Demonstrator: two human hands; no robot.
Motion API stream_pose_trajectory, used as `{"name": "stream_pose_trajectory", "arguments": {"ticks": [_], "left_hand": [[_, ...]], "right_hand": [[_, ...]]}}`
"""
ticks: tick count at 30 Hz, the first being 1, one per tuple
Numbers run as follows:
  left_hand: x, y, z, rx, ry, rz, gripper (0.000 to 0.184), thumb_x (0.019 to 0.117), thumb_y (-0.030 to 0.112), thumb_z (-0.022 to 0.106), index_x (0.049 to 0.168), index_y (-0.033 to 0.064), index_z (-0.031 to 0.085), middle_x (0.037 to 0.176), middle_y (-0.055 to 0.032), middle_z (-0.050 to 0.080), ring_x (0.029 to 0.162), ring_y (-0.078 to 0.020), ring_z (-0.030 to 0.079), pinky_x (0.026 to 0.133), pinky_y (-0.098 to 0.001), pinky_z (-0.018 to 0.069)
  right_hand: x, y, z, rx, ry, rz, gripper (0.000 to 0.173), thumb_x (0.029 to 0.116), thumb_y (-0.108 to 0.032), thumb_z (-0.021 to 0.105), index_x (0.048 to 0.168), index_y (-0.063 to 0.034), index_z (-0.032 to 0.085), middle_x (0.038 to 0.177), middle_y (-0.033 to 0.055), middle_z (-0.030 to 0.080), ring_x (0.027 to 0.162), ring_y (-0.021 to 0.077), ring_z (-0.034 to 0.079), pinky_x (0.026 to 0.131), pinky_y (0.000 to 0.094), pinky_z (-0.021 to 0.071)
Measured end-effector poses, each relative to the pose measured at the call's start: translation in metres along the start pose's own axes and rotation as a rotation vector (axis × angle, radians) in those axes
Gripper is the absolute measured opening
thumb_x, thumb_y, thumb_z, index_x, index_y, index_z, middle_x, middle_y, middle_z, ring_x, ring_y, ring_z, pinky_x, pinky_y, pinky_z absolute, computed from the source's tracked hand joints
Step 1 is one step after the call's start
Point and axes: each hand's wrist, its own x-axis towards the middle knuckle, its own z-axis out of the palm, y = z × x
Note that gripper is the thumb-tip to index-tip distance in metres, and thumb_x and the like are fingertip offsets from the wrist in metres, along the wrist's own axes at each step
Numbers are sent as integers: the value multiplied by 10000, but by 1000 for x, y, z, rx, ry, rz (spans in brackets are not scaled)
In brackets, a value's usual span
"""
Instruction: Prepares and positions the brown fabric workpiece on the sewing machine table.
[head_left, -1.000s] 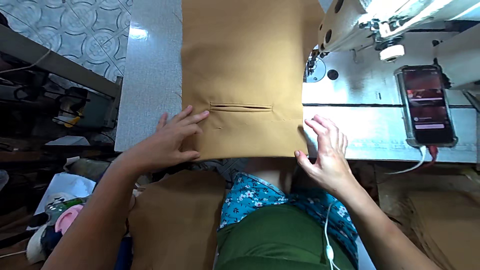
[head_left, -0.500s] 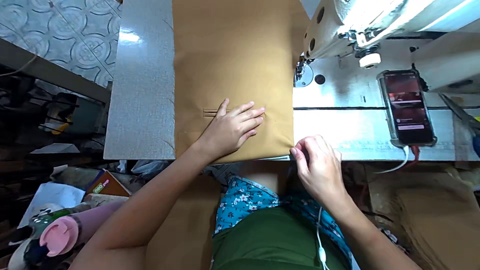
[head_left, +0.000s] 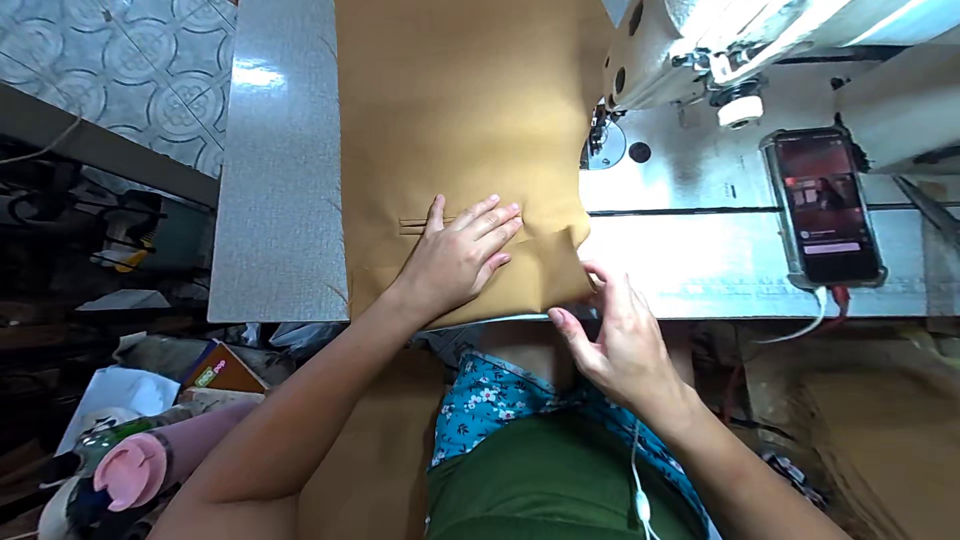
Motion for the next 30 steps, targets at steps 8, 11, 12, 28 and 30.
{"name": "stream_pose_trajectory", "arguments": {"ticks": [8,11,12,28,30], "left_hand": [[0,2,-1,22,-18,-30,429,1057,308,434,1372,119,656,1476,-44,598,1420,-324,505,1045,-810,263],[0,2,-3,1,-46,-39,458,1041,332,443,1392,113,640,1499,-51,575,1439,-327,480,1057,-814,241],[0,2,-3,-2,-54,-40,467,1042,346,439,1398,115,633,1506,-50,568,1445,-327,472,1064,-811,237],[-1,3,-3,19,-48,-37,470,1042,339,423,1394,110,635,1501,-59,572,1438,-329,480,1063,-801,250],[-1,3,-3,13,-54,-31,478,1039,346,427,1397,105,632,1506,-61,567,1440,-335,476,1061,-809,240]], "right_hand": [[2,4,1,-109,31,151,446,991,-435,535,991,-26,713,1015,150,630,969,361,607,772,540,453],[3,8,0,-121,42,229,442,997,-432,526,886,-43,702,1169,168,620,1107,392,566,849,581,422],[3,9,0,-132,46,233,418,992,-412,540,850,-48,690,1187,167,621,1120,394,563,857,580,419],[-2,10,10,-255,84,249,413,947,-352,579,1168,-14,668,1306,240,586,1193,463,551,915,643,393],[-4,11,11,-249,89,236,420,950,-338,570,1197,-9,655,1306,241,584,1196,459,550,916,641,395]]}}
